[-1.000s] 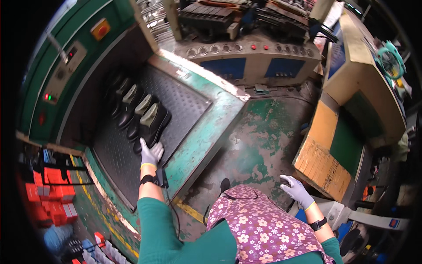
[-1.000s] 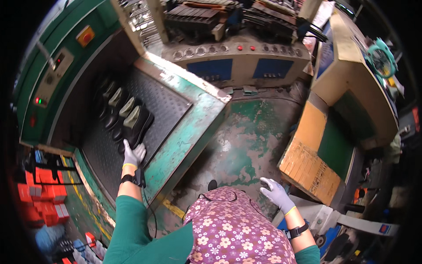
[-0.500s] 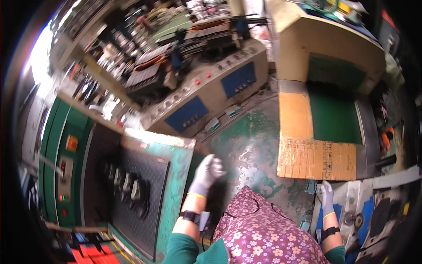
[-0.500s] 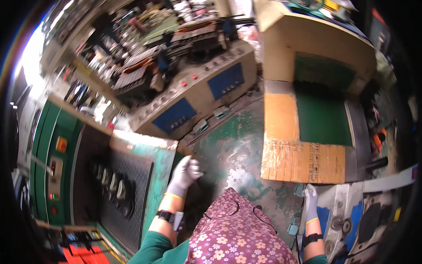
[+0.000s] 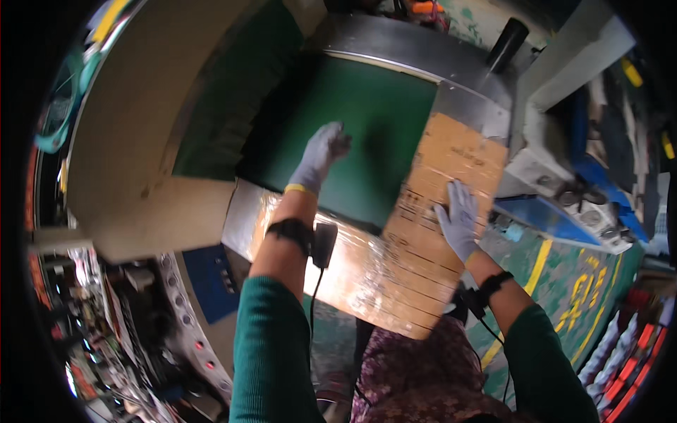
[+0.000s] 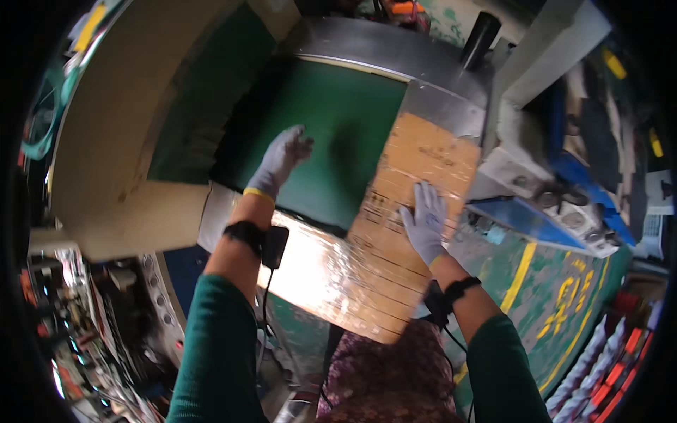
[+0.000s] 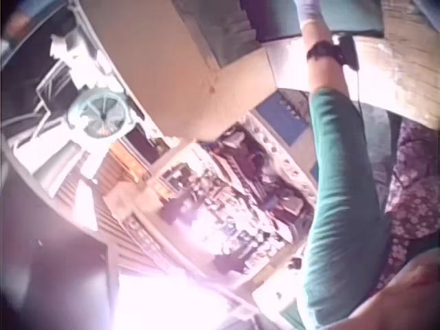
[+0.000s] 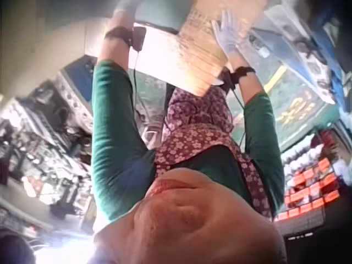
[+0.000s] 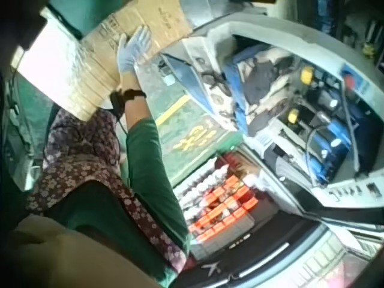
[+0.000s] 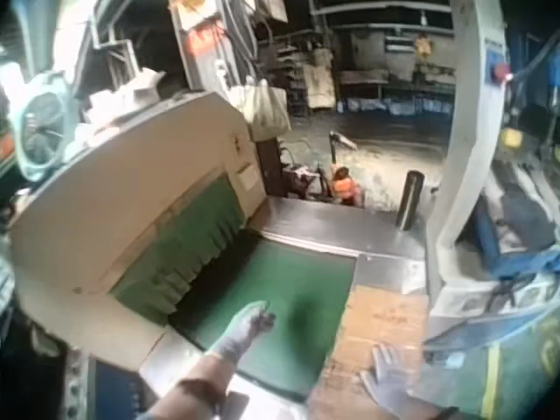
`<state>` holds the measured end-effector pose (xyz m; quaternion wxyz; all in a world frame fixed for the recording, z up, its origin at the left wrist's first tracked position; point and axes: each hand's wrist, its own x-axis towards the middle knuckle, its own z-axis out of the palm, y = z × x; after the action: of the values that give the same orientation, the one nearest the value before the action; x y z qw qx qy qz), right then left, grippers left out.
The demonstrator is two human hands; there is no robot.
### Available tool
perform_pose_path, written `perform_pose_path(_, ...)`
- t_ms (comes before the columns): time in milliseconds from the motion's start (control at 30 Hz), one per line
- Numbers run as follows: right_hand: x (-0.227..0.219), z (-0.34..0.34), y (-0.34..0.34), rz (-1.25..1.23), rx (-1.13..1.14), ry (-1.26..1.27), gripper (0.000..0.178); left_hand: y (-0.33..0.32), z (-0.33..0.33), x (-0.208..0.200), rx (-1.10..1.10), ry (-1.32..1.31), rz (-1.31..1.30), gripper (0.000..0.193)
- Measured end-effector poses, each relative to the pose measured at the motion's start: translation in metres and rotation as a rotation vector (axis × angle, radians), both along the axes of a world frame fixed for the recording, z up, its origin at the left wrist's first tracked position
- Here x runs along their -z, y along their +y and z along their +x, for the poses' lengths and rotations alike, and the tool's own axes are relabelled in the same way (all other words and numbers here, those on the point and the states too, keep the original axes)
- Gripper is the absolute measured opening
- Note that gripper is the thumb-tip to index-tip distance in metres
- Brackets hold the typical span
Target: Operating a press machine to assemble or shape footwear in a factory setting.
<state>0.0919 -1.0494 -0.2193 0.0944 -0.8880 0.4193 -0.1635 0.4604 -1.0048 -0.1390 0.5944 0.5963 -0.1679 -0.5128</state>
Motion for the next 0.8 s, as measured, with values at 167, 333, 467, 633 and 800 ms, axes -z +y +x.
perform_pose_path(167,-0.015,0.032,0.017,0.128,0.023,0.083,0.071,-0.083,0.188,0.069,0.162,-0.553,-0.028,0.045)
perform_pose_path(333,-0.024,0.027,0.012,0.098,0.046,0.161,0.067,-0.093,0.364,0.046,-0.054,-0.805,0.137,0.041)
perform_pose_path(467,-0.009,0.036,0.007,0.071,0.013,0.23,0.065,-0.056,0.436,0.017,-0.165,-0.921,0.193,0.041)
perform_pose_path(633,-0.005,0.034,0.006,0.109,-0.015,0.292,0.063,-0.019,0.462,0.002,-0.272,-1.001,0.218,0.04)
perform_pose_path(800,0.001,0.027,0.007,0.088,-0.008,0.375,0.065,-0.023,0.457,0.042,-0.296,-1.039,0.207,0.039)
